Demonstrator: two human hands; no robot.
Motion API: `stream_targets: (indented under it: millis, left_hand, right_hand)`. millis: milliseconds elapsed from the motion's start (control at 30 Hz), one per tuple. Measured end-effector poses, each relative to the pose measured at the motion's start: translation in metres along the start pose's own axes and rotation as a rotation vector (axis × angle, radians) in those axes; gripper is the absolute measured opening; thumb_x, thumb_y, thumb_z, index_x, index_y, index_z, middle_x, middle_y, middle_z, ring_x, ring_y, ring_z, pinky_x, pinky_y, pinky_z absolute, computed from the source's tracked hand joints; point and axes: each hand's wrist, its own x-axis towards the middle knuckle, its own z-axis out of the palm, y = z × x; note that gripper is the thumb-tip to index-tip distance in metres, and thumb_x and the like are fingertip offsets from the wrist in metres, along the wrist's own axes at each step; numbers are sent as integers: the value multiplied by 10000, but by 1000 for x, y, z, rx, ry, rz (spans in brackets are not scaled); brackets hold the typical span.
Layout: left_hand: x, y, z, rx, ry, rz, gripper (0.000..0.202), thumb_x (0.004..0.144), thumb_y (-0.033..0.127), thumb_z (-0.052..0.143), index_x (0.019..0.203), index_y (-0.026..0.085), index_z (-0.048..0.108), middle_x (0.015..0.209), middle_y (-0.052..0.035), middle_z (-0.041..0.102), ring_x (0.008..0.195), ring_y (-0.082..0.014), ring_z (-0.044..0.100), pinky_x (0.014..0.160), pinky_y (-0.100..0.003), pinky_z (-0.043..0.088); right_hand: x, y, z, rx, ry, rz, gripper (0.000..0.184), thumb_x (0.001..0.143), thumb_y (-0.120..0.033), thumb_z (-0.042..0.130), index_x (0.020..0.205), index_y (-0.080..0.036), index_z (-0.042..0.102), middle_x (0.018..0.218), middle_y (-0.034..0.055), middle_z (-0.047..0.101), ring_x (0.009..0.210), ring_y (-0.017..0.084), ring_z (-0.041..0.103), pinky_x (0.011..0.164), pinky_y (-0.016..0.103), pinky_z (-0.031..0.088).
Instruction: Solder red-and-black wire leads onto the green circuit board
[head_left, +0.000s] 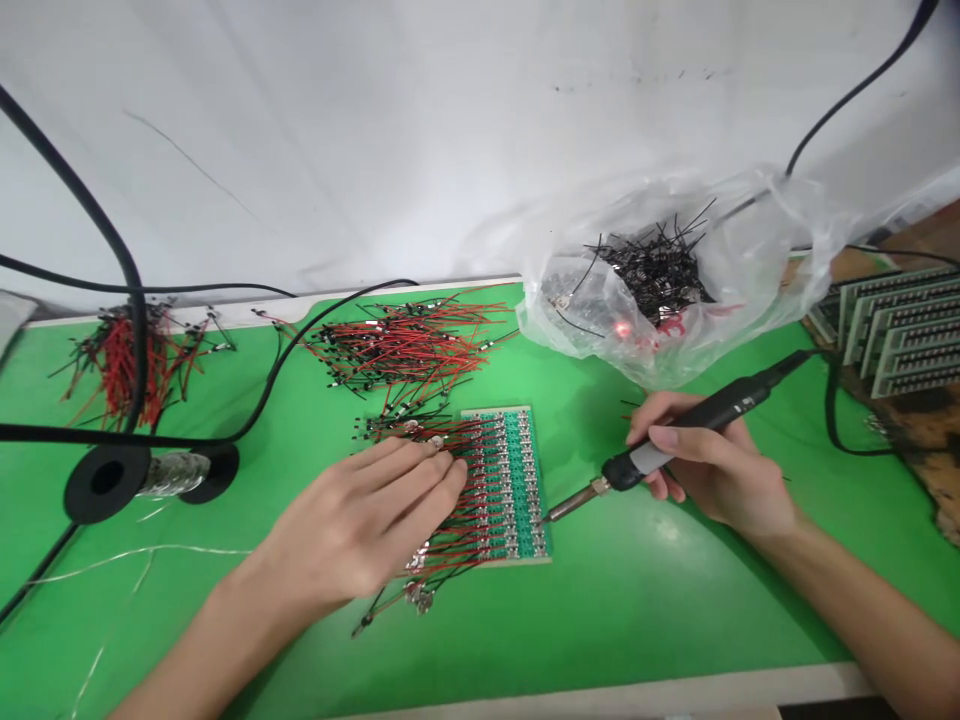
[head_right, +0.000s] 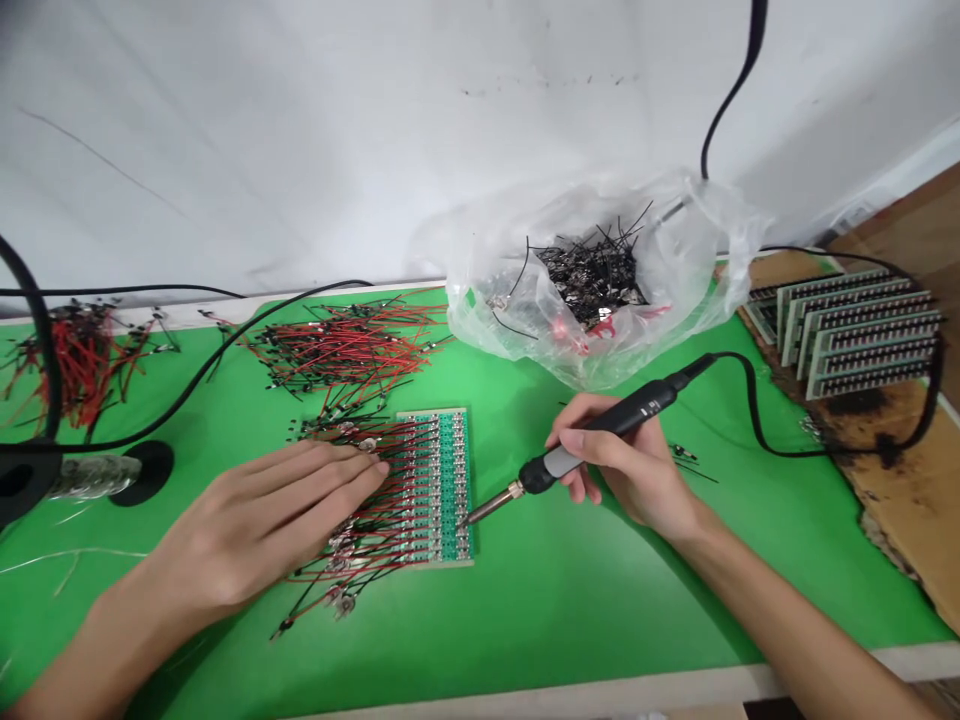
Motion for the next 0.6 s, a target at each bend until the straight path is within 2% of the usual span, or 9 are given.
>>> stream_targets:
  millis: [100, 267, 367, 500, 600]
  left_hand:
    - [-1, 0, 0, 27, -3, 6, 336, 1020, 115, 355, 1244, 144, 604, 1070, -76, 755, 1067, -200, 685, 933, -375, 557]
    - [0, 0, 2, 80, 15, 10, 324, 1027, 112, 348, 1197, 108, 623, 1085, -85, 749, 1076, -216, 666, 917, -389, 517]
    - [4, 0, 1, 69, 12, 25, 324, 1038, 113, 330, 1154, 109, 632, 1033, -81, 750, 1013, -203, 667, 870, -373, 506]
    - [7, 2, -5, 97, -29, 2, 287, 1041, 116, 371, 1183, 80, 617, 988, -83, 736, 960, -197, 661, 847, -354, 500]
    - [9, 5, -9, 104, -71, -17, 269, 1026, 105, 415, 1215, 60, 600, 979, -88, 720, 935, -211, 656, 829, -357, 498]
  right_hand:
    - [1, -1, 0, 0, 1, 0, 151, 763, -329, 772, 731, -182, 756, 517, 19, 652, 382, 142, 593, 307, 210, 349]
    - [-1, -3, 2, 2, -9, -7, 127, 799, -294, 739, 745, -180, 751, 518, 13, 652, 395, 122, 598, 327, 188, 361]
    - [0, -2, 1, 1, -14, -16, 131, 802, -292, 733, 744, -174, 746, 516, 7, 651, 397, 116, 601, 326, 177, 366]
    - [6, 4, -1, -5, -29, -38, 156, 724, -320, 780, 707, -173, 730, 474, 1, 643, 344, 120, 574, 281, 179, 343]
    - [7, 5, -2, -17, -33, -46, 133, 727, -297, 772, 713, -169, 737, 477, 5, 651, 344, 118, 576, 278, 177, 339]
